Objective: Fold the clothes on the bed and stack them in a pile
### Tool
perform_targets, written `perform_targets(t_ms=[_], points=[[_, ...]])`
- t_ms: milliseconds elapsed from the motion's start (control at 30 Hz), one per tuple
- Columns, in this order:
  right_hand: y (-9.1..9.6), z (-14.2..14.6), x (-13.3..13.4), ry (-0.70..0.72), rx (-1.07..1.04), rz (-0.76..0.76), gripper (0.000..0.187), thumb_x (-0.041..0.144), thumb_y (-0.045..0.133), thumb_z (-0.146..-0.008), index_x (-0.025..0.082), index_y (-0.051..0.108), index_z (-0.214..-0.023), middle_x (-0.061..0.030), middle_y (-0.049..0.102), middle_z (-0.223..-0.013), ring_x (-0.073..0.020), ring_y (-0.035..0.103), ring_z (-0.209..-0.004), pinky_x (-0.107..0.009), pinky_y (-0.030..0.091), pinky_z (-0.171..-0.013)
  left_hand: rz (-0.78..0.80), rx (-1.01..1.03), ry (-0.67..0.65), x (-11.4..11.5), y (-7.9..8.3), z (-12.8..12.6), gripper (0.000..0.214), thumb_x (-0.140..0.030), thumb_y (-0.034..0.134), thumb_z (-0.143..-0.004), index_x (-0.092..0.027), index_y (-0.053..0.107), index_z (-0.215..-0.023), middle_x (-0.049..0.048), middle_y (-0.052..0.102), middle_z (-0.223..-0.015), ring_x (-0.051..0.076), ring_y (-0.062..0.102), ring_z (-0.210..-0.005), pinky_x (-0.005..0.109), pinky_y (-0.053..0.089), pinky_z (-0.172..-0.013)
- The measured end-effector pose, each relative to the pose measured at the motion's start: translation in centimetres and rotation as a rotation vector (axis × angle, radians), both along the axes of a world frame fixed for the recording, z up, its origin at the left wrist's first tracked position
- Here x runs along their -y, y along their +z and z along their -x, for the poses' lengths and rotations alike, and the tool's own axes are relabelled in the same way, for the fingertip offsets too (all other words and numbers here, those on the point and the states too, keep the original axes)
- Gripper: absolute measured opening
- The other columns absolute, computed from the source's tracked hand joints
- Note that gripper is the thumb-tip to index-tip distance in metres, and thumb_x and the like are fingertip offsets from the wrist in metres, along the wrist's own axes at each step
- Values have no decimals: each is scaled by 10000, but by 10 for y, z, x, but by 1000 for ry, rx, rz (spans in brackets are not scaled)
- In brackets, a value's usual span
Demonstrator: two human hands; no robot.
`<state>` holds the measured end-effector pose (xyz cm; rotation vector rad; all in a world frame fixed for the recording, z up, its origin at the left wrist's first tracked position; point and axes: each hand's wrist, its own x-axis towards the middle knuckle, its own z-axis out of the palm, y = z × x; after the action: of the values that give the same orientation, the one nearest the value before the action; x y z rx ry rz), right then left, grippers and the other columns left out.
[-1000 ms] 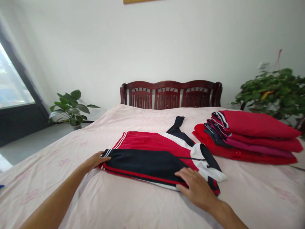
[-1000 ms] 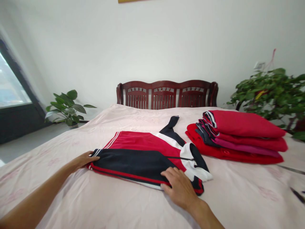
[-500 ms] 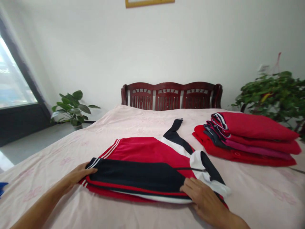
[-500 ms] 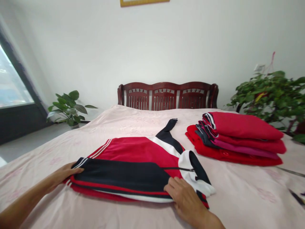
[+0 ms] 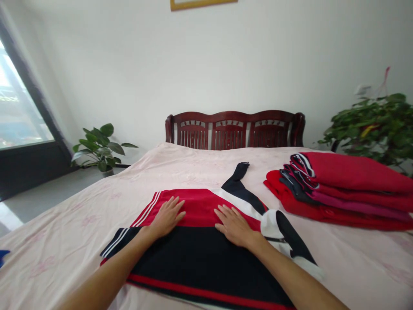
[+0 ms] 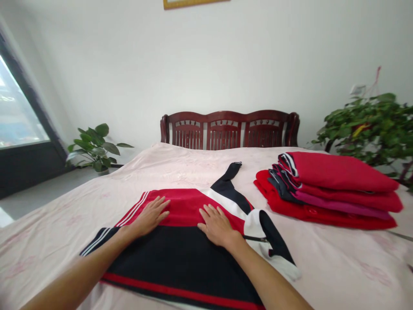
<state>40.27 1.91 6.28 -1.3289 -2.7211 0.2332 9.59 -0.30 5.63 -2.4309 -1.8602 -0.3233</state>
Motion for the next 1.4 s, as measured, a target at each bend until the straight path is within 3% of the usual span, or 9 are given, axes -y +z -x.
perform_targets(t_ms=[167,333,433,533,633,800,1000,1200,1400], points=[[-33,-39,-51,-180,146,-15,676,571,249,-963,213,290,-1535,-81,219,-1611,-266,179,-1484,-506,151,-1187,261,-41,169,-26,-24,3,610,-566,288,-970,-324,278,-1530,109,192,-1628,353,159,-1487,582,180,-1149],[-46,-90,-70,-280,130,-99,637,509,313,-959,192,346,-1511,-105,297,-1586,-266,240,-1466,-451,227,-1168,281,41,211,-34,-19,30,562,-528,254,-978,-349,334,-1505,91,247,-1615,344,214,-1476,577,200,-1133],[-41,-97,-71,-303,60,-79,591,475,390,-941,205,424,-1466,-109,362,-1556,-269,299,-1443,-447,274,-1140,269,132,190,-47,-6,41,509,-481,260,-981,-305,559,-1353,63,526,-1454,270,440,-1366,441,340,-1088],[-24,-91,-78,-407,-64,-32,434,419,418,-934,237,628,-1266,-86,585,-1373,-246,517,-1281,-376,392,-1034,222,126,242,-66,4,49,418,-403,346,-956,-241,683,-1142,73,698,-1187,241,612,-1151,354,435,-975],[-4,-84,-97,-566,-141,-43,412,366,337,-956,248,679,-1154,-75,681,-1207,-232,611,-1127,-342,441,-928,154,99,279,-87,7,50,373,-394,484,-894,-230,640,-1190,101,644,-1278,267,569,-1204,371,399,-1015],[12,-80,-147,-776,-173,-17,497,442,372,-934,168,594,-1284,-189,615,-1279,-329,548,-1205,-449,420,-948,210,48,238,-118,1,44,751,-534,653,-754,-242,454,-1416,157,421,-1515,370,273,-1441,547,230,-1126],[2,-80,-197,-834,-241,178,579,579,605,-766,105,676,-1089,-223,684,-1075,-370,634,-1027,-460,477,-818,328,0,230,-142,2,49,846,-588,716,-643,-258,490,-1388,162,587,-1347,404,493,-1259,603,282,-1048],[-11,-73,-204,-731,-443,144,274,297,667,-690,173,675,-934,-66,711,-838,-247,658,-870,-316,474,-750,291,-52,157,-133,16,41,397,-499,702,-718,-257,655,-1029,36,729,-1022,273,631,-1009,426,364,-987],[7,-85,-161,-588,-636,-70,240,276,553,-746,190,618,-960,-55,691,-1006,-219,615,-974,-281,455,-848,-25,-202,-1,-68,23,31,163,-259,530,-898,-255,624,-1031,51,673,-965,239,579,-966,434,274,-1060]])
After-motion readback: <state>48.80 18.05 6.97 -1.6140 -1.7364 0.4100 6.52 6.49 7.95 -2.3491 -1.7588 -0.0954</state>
